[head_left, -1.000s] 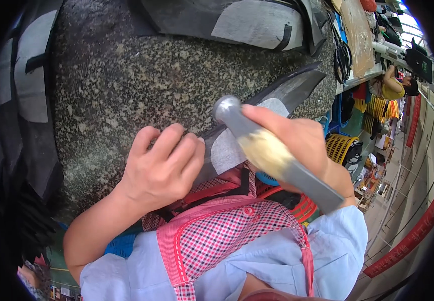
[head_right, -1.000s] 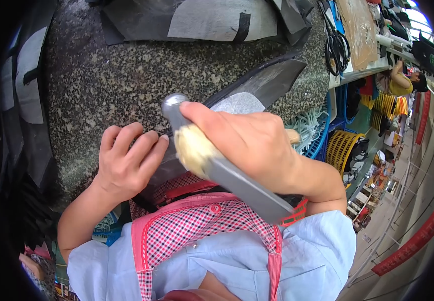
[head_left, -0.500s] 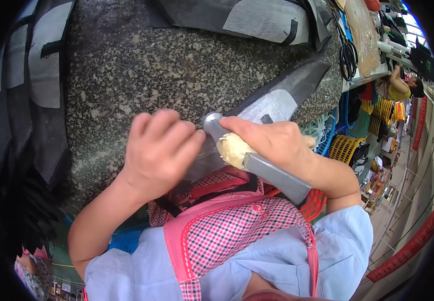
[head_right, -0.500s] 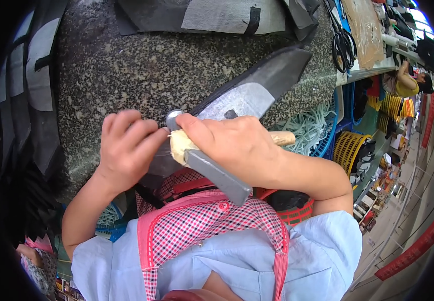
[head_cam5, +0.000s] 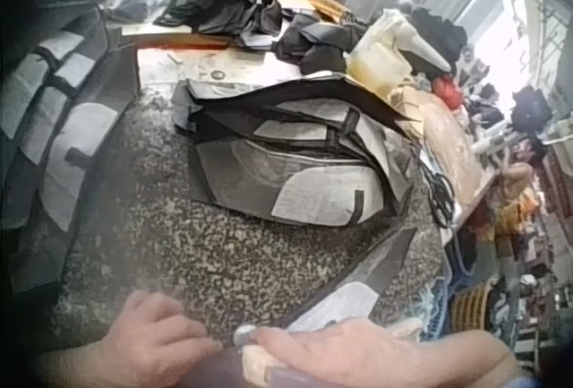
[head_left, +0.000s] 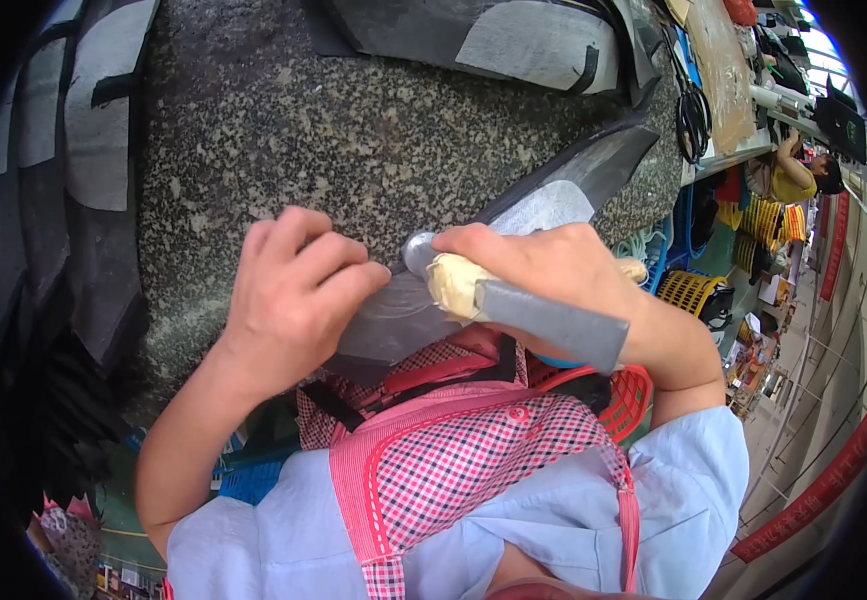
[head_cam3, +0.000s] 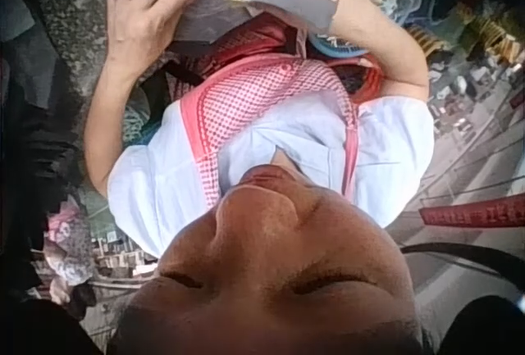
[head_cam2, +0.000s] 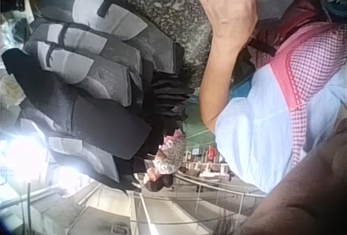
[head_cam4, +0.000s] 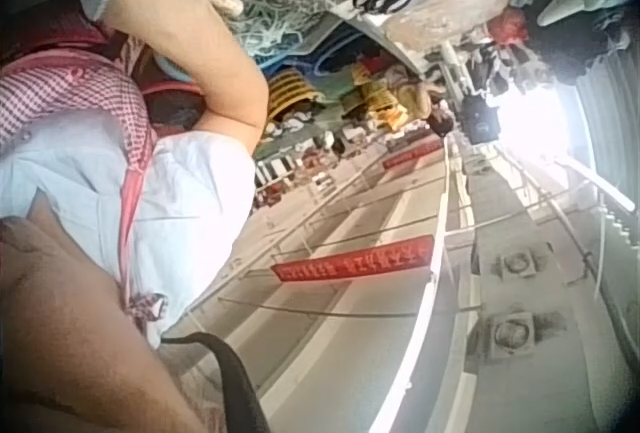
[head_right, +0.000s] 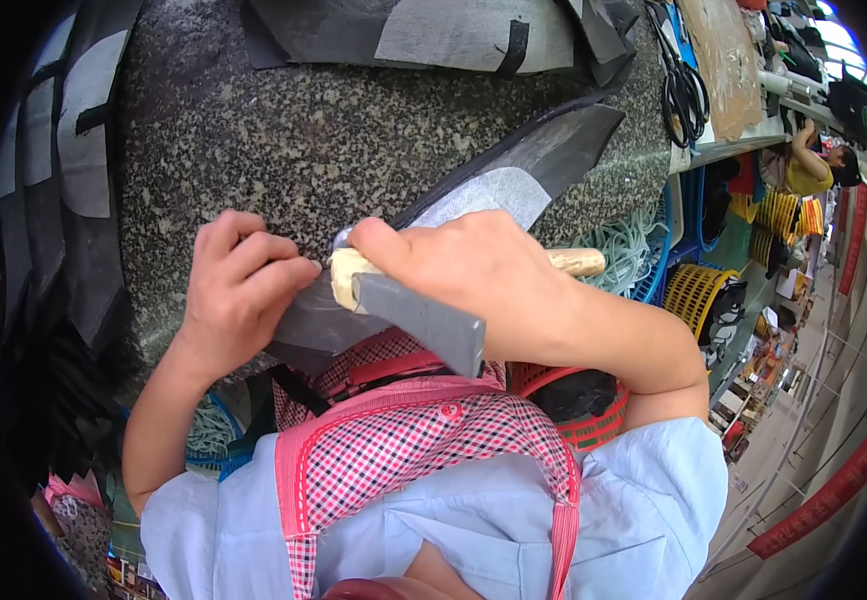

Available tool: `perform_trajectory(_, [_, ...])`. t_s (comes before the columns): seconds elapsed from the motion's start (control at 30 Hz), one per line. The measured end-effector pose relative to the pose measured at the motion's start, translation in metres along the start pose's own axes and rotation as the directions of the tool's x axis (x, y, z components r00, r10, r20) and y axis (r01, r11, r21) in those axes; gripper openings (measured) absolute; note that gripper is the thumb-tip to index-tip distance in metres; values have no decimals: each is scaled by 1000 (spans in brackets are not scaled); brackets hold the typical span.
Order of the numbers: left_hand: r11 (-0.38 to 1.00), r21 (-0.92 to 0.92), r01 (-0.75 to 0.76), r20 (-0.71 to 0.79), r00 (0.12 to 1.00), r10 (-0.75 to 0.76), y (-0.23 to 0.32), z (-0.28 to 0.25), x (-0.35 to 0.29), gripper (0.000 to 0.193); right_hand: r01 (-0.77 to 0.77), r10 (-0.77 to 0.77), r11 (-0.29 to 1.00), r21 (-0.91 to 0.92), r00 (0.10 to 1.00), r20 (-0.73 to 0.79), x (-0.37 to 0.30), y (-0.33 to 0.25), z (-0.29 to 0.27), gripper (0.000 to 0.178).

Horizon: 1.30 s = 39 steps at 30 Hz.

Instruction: Hammering the edges of leather shoe upper components to flatten seams on a factory workbench.

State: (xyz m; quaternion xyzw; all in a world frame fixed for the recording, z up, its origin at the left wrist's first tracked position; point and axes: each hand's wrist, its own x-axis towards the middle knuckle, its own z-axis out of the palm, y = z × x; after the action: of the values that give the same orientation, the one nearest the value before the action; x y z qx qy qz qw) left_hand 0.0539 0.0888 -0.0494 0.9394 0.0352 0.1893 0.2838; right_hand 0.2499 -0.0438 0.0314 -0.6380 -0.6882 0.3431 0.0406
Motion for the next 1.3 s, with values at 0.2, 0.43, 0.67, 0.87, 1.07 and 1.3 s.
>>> perform_trajectory(0.2, [982,142,-128,-2,992,129,-7,3,13,21,22,-38,999,-43,911,-410,2,0,-8,44])
perform_trajectory(0.43, [999,40,8,-71,997,-6,-10,-3,10,20,-90,96,989,120,995,-41,0,2,0,39])
perform_trajectory(0.67, [966,252,-52,6,999,52,-1,-6,4,22,18,40,992,127,898,-438,0,-7,-5,46])
perform_trajectory(0.87, [984,59,167,-105,981,-160,-3,-4,6,20,-72,82,986,153,995,-60,11,3,1,39])
perform_trajectory(1.07, [972,234,31,-52,998,-20,3,-4,0,18,-79,102,993,88,951,-291,6,-1,-3,46])
perform_trajectory(1.3, [951,308,34,-38,999,-23,13,-2,-2,24,89,-78,996,13,926,-369,12,-5,2,30])
